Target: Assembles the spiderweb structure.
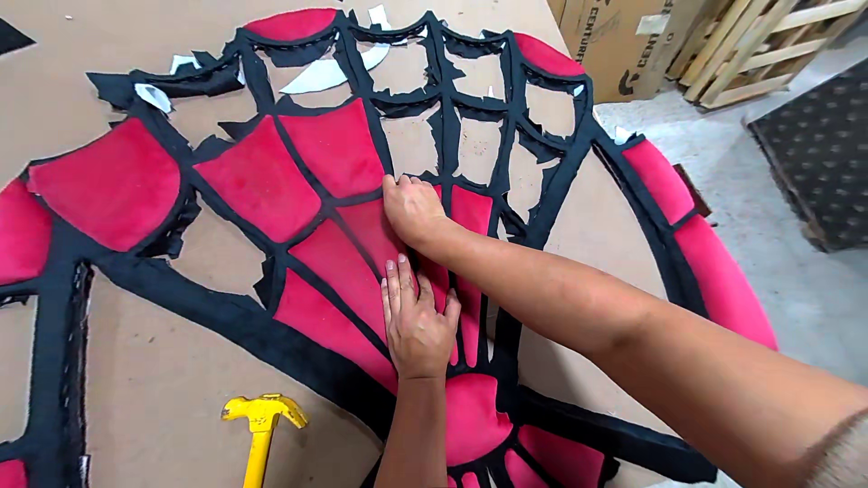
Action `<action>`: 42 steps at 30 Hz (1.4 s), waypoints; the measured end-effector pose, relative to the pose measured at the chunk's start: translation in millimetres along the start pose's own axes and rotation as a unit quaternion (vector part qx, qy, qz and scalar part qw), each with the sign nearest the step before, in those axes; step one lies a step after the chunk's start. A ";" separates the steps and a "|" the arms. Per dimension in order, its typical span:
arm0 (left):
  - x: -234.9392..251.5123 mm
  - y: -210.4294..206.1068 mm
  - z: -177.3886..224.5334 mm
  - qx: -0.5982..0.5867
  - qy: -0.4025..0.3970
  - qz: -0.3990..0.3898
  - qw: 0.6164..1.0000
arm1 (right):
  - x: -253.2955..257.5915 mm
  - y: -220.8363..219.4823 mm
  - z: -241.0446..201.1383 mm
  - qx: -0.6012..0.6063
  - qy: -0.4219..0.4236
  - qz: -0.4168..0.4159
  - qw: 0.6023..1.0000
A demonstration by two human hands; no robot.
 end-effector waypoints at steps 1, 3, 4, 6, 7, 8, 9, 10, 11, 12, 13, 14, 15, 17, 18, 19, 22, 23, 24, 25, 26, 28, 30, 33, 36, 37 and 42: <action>0.5 0.2 0.0 0.001 0.000 0.001 1.000 | 2.5 2.0 1.7 0.011 -0.005 -0.001 1.000; 0.5 1.0 1.2 0.003 -0.004 0.005 1.000 | 3.5 6.2 4.0 0.030 -0.006 -0.001 1.000; -0.1 0.9 2.0 0.005 -0.006 0.005 1.000 | 2.7 7.8 5.3 0.035 -0.007 -0.002 0.999; -1.7 0.4 4.0 0.020 -0.012 0.003 1.000 | 1.9 11.6 6.2 0.044 -0.015 -0.014 0.999; -2.0 -0.4 4.8 0.027 -0.013 0.001 1.000 | 1.5 14.0 7.5 0.047 -0.020 -0.024 0.998; -1.5 -0.9 5.2 0.031 -0.014 0.000 0.999 | 2.0 16.0 9.7 0.049 -0.024 -0.031 0.998; 0.0 -1.0 5.1 0.032 -0.014 -0.002 0.999 | 4.0 17.4 12.6 0.052 -0.026 -0.033 0.998; 1.4 -1.7 4.2 0.033 -0.014 -0.005 0.999 | 7.4 17.2 15.7 0.057 -0.027 -0.031 0.998; 2.0 -2.4 3.5 0.032 -0.014 -0.008 0.999 | 10.7 14.2 18.3 0.063 -0.026 -0.020 0.997; 2.3 -3.4 3.4 0.030 -0.013 -0.011 0.999 | 13.2 7.6 20.8 0.076 -0.020 -0.012 0.997; 3.0 -3.6 3.8 0.027 -0.012 -0.013 0.999 | 14.7 1.2 23.0 0.074 -0.013 -0.005 0.997; 3.8 -3.6 3.7 0.027 -0.008 -0.016 0.999 | 15.2 -3.4 24.8 0.066 -0.006 0.008 0.998; 3.8 -3.4 3.4 0.028 -0.004 -0.019 0.999 | 14.8 -6.4 25.5 0.055 0.002 0.025 0.998; 3.0 -2.3 2.6 0.033 0.002 -0.022 0.999 | 11.0 -8.5 23.1 0.047 0.013 0.044 0.998; 2.2 -2.5 2.7 0.035 0.003 -0.026 0.999 | 10.0 -8.0 22.4 0.048 0.014 0.040 0.998; 1.5 -2.9 3.2 0.035 0.001 -0.028 0.999 | 10.8 -7.3 24.0 0.050 0.013 0.034 0.998; 4.1 -3.1 1.7 0.027 -0.001 -0.035 0.999 | 26.6 -4.0 40.7 0.032 0.006 -0.017 0.999; 5.2 -3.5 0.5 0.025 0.003 -0.043 0.999 | 32.4 -3.8 43.7 0.022 0.017 -0.042 0.999; 5.5 -4.5 -0.3 0.023 0.005 -0.053 0.998 | 36.7 -4.2 44.2 0.011 0.033 -0.058 0.998; 4.6 -5.4 -0.8 0.021 0.007 -0.062 0.998 | 38.6 -5.8 43.7 0.010 0.045 -0.067 0.997; 3.7 -6.0 -1.2 0.018 0.008 -0.066 0.998 | 39.2 -7.9 42.7 0.012 0.054 -0.066 0.996; 4.0 -5.2 -1.1 0.014 0.006 -0.061 0.998 | 41.2 -9.0 42.2 0.019 0.064 -0.057 0.996; 2.9 -4.8 -2.2 0.006 0.005 -0.058 0.998 | 43.7 -11.4 41.7 0.021 0.058 -0.078 0.995; 3.1 -3.1 -4.1 -0.008 0.004 -0.053 0.999 | 52.3 -11.7 36.5 0.005 0.053 -0.155 0.986; 4.8 -0.7 -3.7 -0.008 -0.007 -0.032 0.999 | 57.0 -4.5 24.5 -0.009 0.083 -0.239 0.967; 4.9 -1.0 -3.1 -0.007 -0.006 -0.033 0.999 | 57.0 -4.2 23.4 -0.017 0.086 -0.261 0.961; 3.6 4.7 -2.2 0.003 0.003 -0.042 0.999 | 62.3 2.7 20.3 -0.043 0.092 -0.288 0.952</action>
Point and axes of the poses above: each hand's wrist, its own x-axis towards the middle knuckle, its own y-axis out of the back of the hand, z = x × y, the point moved 10 cm from there along x, towards the middle knuckle, and after that the axes turned 7 degrees about -z, right-handed, at the moved point
